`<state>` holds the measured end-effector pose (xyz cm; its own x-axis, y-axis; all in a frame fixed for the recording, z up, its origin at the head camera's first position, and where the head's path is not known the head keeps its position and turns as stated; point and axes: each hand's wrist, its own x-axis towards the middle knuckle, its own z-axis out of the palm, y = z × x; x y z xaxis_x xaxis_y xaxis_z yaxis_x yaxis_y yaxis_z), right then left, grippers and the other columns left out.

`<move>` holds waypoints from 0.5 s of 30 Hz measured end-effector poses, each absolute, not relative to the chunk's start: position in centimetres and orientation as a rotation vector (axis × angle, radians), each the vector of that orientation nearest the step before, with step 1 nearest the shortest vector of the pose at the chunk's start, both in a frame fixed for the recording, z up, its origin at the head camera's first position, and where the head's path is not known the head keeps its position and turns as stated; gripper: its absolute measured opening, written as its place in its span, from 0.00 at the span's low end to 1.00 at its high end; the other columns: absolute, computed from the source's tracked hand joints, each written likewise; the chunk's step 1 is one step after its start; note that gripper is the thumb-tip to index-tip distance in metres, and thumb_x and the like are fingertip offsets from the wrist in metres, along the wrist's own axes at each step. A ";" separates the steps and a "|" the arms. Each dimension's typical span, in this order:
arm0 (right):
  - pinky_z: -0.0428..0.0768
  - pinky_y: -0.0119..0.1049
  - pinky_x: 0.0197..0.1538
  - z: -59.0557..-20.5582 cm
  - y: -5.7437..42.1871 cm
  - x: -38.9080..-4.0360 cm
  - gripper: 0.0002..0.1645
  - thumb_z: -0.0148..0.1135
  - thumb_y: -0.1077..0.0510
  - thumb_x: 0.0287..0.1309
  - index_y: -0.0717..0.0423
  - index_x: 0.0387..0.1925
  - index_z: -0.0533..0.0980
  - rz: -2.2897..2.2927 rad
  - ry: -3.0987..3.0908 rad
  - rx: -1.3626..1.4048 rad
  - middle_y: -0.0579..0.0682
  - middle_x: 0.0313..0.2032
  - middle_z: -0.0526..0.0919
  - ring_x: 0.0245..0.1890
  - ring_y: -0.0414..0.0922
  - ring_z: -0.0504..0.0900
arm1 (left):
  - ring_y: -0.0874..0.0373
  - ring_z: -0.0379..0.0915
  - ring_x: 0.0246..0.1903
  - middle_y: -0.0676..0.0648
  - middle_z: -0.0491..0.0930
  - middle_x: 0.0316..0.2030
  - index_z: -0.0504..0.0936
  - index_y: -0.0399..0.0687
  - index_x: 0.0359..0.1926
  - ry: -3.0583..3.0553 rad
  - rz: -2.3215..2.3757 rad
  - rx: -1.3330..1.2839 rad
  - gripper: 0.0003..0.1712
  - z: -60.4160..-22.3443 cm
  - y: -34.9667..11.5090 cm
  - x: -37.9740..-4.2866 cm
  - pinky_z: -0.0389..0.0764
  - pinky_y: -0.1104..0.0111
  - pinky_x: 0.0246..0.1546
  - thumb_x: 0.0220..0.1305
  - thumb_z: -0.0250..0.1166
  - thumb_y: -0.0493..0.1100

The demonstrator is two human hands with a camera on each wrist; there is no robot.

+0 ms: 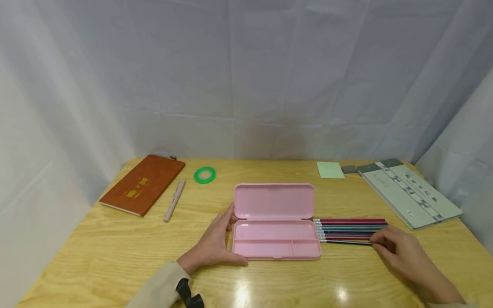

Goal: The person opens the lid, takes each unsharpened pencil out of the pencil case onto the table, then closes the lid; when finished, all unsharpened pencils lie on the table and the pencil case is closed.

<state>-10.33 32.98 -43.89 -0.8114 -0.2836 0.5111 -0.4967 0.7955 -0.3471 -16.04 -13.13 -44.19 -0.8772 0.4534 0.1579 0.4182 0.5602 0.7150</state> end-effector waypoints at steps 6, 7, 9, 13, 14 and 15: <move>0.66 0.23 0.22 -43.2 30.4 -11.3 0.19 0.73 0.72 0.38 0.48 0.30 0.78 0.741 -2.574 0.609 0.33 0.24 0.72 0.21 0.26 0.65 | 0.61 0.61 0.43 0.56 0.70 0.52 0.40 0.54 0.77 2.740 1.246 0.791 0.83 -44.1 -13.1 -16.0 0.68 0.69 0.45 0.22 0.83 0.62; 0.67 0.24 0.23 -43.0 29.8 -11.5 0.18 0.72 0.71 0.41 0.48 0.30 0.78 0.764 -2.596 0.606 0.33 0.23 0.73 0.21 0.27 0.66 | 0.61 0.61 0.43 0.56 0.70 0.52 0.40 0.54 0.77 2.743 1.245 0.794 0.83 -44.1 -13.1 -16.1 0.68 0.69 0.45 0.22 0.83 0.62; 0.68 0.26 0.23 -42.7 28.5 -12.1 0.13 0.70 0.68 0.47 0.50 0.32 0.78 0.807 -2.643 0.594 0.34 0.23 0.72 0.21 0.27 0.66 | 0.61 0.61 0.43 0.56 0.70 0.52 0.40 0.53 0.77 2.745 1.240 0.792 0.83 -44.1 -13.1 -16.0 0.68 0.69 0.45 0.22 0.83 0.63; 0.69 0.27 0.24 -42.1 26.2 -13.9 0.10 0.64 0.66 0.57 0.56 0.42 0.77 0.881 -2.686 0.617 0.35 0.23 0.72 0.21 0.28 0.66 | 0.61 0.62 0.43 0.56 0.70 0.52 0.41 0.51 0.77 2.739 1.250 0.780 0.83 -44.1 -13.1 -16.0 0.69 0.68 0.45 0.22 0.83 0.62; 0.69 0.27 0.24 -42.1 25.7 -14.5 0.13 0.63 0.67 0.58 0.59 0.45 0.75 0.905 -2.674 0.639 0.36 0.23 0.72 0.21 0.29 0.66 | 0.61 0.62 0.43 0.56 0.70 0.52 0.41 0.51 0.77 2.738 1.251 0.777 0.83 -44.1 -13.1 -15.9 0.69 0.68 0.45 0.22 0.83 0.62; 0.69 0.27 0.24 -42.0 25.2 -15.0 0.16 0.62 0.67 0.59 0.61 0.49 0.74 0.928 -2.661 0.655 0.37 0.23 0.72 0.20 0.29 0.66 | 0.61 0.62 0.43 0.56 0.70 0.52 0.41 0.51 0.77 2.735 1.257 0.775 0.83 -44.1 -13.1 -15.9 0.69 0.68 0.45 0.22 0.83 0.61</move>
<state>-15.03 25.20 -42.03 -0.8684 -0.3315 0.3688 -0.4889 0.6962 -0.5256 -15.92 -13.06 -44.12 -0.8750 0.4523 0.1723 0.4254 0.5487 0.7197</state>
